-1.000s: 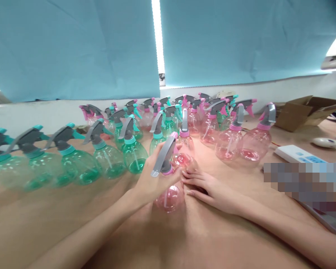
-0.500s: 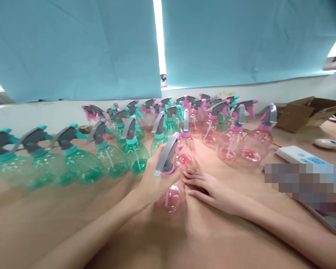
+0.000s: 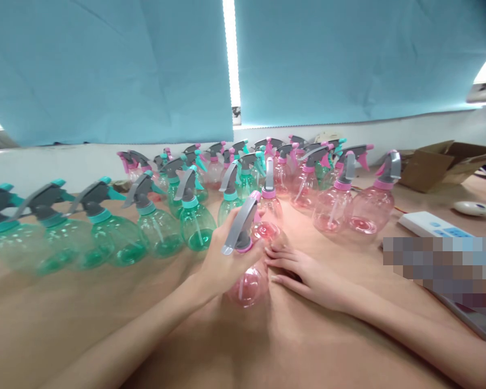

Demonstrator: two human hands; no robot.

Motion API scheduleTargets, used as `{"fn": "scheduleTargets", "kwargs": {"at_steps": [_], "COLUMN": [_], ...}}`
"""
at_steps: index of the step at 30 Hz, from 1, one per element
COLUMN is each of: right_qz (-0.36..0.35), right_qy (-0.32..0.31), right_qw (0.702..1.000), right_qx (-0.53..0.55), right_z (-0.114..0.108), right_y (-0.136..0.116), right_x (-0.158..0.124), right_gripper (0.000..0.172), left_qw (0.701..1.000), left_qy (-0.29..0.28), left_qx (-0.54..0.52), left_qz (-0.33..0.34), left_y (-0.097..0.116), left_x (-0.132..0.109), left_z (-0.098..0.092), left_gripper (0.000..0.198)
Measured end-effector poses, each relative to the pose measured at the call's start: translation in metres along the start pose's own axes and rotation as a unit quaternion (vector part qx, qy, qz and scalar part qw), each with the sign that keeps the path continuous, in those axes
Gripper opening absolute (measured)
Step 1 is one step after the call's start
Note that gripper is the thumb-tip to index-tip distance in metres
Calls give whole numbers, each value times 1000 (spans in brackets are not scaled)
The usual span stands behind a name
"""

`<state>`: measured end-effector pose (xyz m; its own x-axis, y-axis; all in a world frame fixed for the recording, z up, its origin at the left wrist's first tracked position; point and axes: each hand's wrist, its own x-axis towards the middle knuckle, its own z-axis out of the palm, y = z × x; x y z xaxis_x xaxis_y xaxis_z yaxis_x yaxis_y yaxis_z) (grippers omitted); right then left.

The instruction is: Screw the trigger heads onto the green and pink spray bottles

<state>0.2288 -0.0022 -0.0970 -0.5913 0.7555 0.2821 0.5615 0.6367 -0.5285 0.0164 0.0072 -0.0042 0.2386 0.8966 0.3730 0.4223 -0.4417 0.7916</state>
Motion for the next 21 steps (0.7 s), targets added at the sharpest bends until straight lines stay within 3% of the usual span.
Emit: {"fn": "scheduleTargets", "kwargs": {"at_steps": [14,21], "right_qz": [-1,-9], "right_qy": [-3,2], "right_qw": [1000,1000], "right_qx": [0,4], "right_z": [-2,-3], "right_y": [-2,-5], "right_x": [0,1], "right_gripper": [40,39], "left_qw": [995,997], "left_qy": [-15,-6], "left_qx": [19,15], "left_qz": [94,81], "left_y": [1,7], "left_x": [4,4], "left_z": [-2,-3], "left_gripper": [23,19]}}
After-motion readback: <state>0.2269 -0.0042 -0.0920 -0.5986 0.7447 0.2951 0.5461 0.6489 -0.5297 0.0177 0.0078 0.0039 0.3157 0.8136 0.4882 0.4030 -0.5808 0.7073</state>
